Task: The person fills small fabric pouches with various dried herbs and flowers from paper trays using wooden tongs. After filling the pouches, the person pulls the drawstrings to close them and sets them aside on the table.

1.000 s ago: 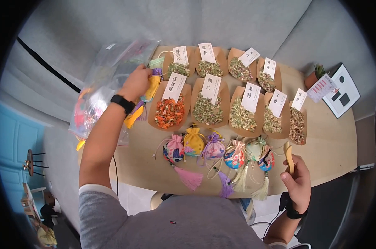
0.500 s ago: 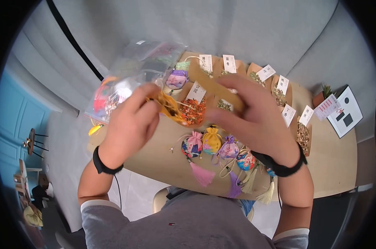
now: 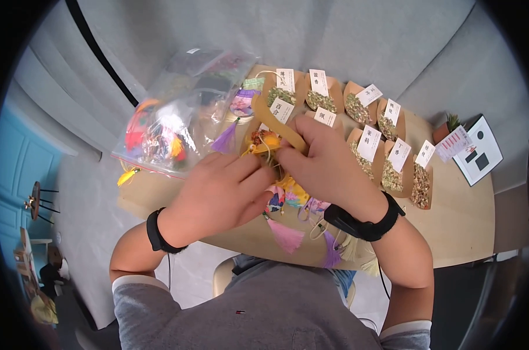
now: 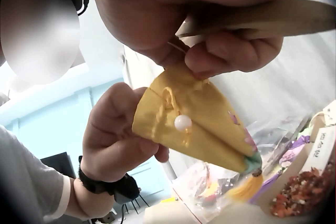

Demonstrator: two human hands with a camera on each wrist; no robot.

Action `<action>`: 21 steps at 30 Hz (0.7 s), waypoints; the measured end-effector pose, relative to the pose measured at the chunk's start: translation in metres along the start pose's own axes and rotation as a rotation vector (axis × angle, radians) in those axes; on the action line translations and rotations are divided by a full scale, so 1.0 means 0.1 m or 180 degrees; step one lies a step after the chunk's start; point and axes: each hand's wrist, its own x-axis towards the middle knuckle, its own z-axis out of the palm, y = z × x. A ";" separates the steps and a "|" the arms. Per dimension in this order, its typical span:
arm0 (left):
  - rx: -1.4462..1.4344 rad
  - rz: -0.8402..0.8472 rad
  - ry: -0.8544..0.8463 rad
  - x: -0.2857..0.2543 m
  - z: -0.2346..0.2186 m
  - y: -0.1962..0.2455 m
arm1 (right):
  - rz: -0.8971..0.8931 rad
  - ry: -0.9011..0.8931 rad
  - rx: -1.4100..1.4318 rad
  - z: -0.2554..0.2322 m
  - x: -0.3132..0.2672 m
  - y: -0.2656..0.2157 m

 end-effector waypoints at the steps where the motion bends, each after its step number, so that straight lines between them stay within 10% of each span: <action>1: 0.0034 -0.0161 -0.0191 0.04 -0.01 0.01 | 0.0014 0.0007 0.0005 -0.01 0.00 0.04; 12: 0.0049 0.0025 -0.0543 0.14 0.03 -0.26 | -0.0379 -0.0487 0.0284 -0.08 0.23 0.40; 17: -0.0753 -0.0693 0.1310 0.22 0.17 -0.47 | 0.0250 -0.0301 0.1469 -0.13 0.29 0.26; 21: -0.1825 -0.0999 0.0601 0.34 0.40 -0.59 | -0.0253 -0.0042 0.0954 -0.20 0.34 0.28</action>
